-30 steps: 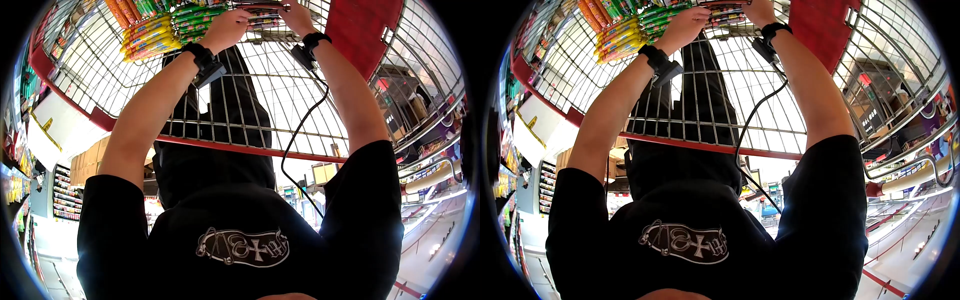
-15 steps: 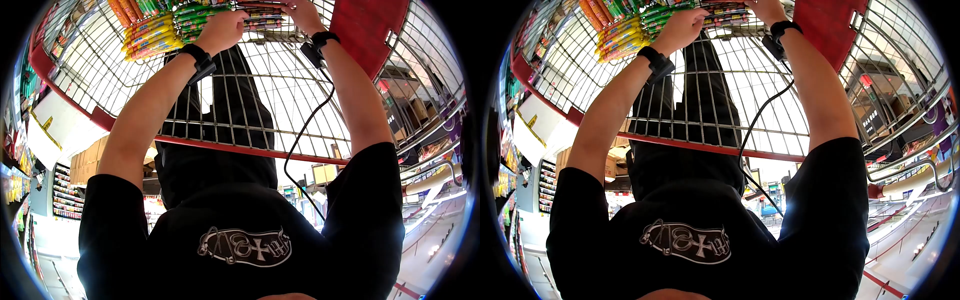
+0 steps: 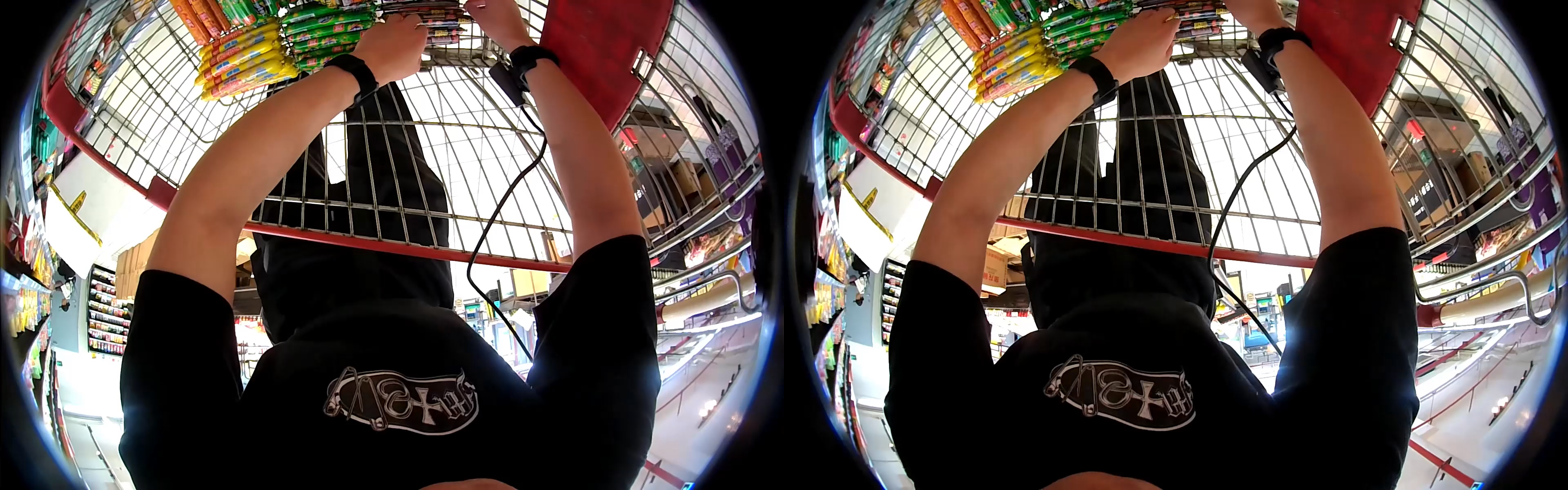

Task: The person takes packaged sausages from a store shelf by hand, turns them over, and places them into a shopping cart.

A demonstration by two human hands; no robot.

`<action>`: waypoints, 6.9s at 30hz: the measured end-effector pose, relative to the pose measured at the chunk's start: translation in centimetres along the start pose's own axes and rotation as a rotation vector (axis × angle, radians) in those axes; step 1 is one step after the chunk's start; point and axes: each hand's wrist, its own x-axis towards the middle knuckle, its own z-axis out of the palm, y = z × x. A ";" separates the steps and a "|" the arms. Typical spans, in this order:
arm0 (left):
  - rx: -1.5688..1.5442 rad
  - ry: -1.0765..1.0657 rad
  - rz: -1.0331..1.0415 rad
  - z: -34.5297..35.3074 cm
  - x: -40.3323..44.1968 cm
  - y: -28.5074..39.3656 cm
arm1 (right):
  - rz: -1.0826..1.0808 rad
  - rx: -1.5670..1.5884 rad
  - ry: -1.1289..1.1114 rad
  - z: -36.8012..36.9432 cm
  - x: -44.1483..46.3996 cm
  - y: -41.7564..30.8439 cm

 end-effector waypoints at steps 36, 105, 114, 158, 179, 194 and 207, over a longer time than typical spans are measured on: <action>-0.032 -0.192 -0.170 -6.5 -6.2 -3.7 | 0.268 -0.053 -0.217 0.5 0.5 -1.6; 0.159 0.042 -0.072 -5.1 -11.0 -11.4 | -0.037 -0.148 -0.393 11.4 0.5 -7.6; -0.316 0.150 -0.252 -10.5 -14.5 -12.4 | -0.709 -0.925 -0.479 5.8 -0.6 -10.1; -0.372 1.224 -0.151 -45.6 -66.9 -20.9 | -0.819 0.260 0.239 7.5 -24.6 -75.1; 0.500 0.649 -0.360 -62.6 -46.3 -30.8 | -0.914 -0.554 0.329 3.0 -6.2 -86.7; 0.622 1.022 -0.181 -58.2 -45.9 -31.7 | -0.944 -0.678 0.437 4.3 -6.8 -85.0; 0.612 1.021 -0.186 -58.9 -45.7 -31.9 | -0.966 -0.462 0.336 2.9 -5.7 -85.3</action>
